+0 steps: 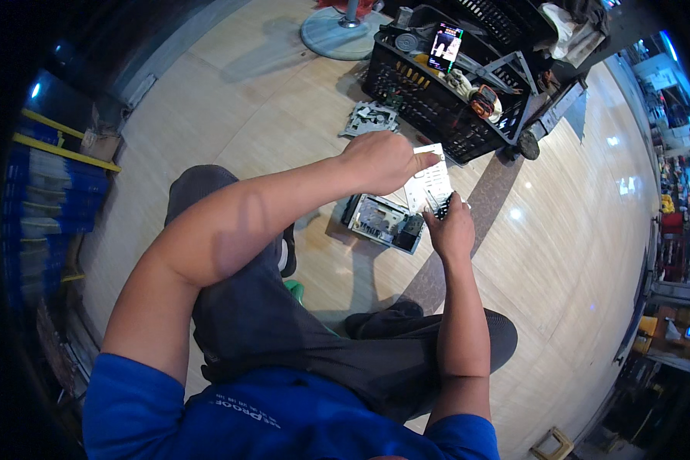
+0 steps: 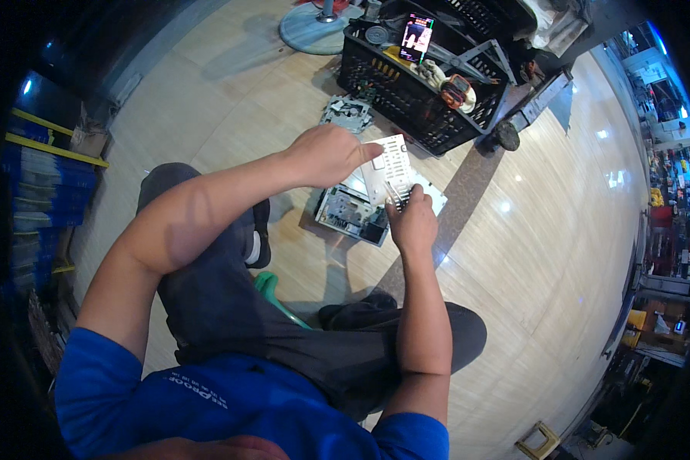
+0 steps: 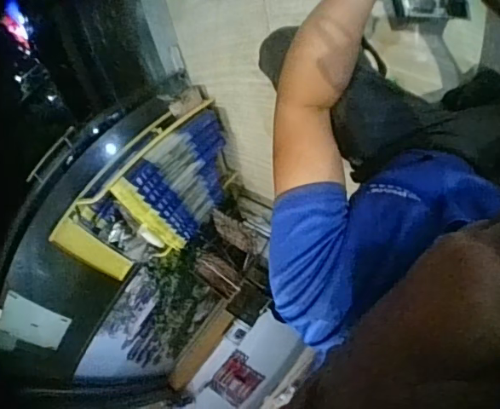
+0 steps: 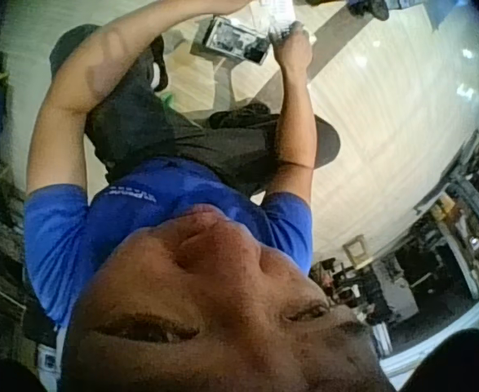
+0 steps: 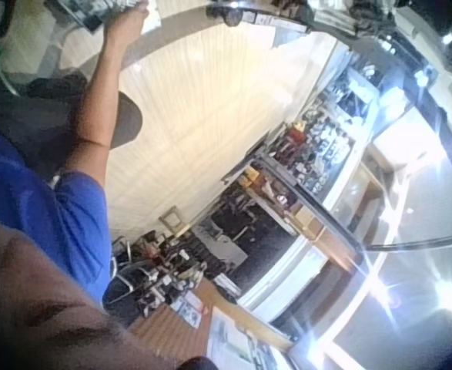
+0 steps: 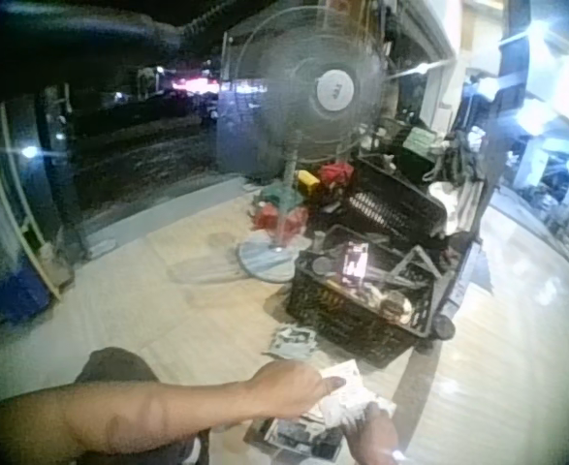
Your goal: The person disassembles an electronic device by unscrewing components with a screwdriver and prying off metal panels by hand.
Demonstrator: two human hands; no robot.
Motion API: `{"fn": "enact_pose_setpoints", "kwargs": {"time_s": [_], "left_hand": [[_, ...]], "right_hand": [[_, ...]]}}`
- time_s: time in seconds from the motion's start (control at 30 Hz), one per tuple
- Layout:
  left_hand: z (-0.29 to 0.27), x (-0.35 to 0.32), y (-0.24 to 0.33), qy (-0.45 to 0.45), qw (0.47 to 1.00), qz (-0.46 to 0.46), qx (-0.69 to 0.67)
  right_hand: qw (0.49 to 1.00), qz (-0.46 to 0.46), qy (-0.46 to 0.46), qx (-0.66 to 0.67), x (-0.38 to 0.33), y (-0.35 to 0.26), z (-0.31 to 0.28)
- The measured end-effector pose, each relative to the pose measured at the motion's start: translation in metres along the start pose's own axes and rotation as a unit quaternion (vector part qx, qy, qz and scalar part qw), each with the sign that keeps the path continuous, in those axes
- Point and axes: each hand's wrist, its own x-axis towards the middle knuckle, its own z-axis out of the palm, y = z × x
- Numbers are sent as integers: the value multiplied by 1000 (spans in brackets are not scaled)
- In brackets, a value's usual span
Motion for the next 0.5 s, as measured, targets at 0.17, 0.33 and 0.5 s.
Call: {"fn": "enact_pose_setpoints", "kwargs": {"time_s": [0.17, 0.33, 0.5], "left_hand": [[0, 3, -9, 30, 998, 15, 61], [7, 4, -23, 81, 994, 67, 34], [12, -1, -24, 71, 995, 53, 45]], "right_hand": [[999, 3, -46, -23, 4, 9, 8], [991, -53, -109, -49, 4, 28, 29], [972, -114, -179, -101, -2, 29, 60]]}}
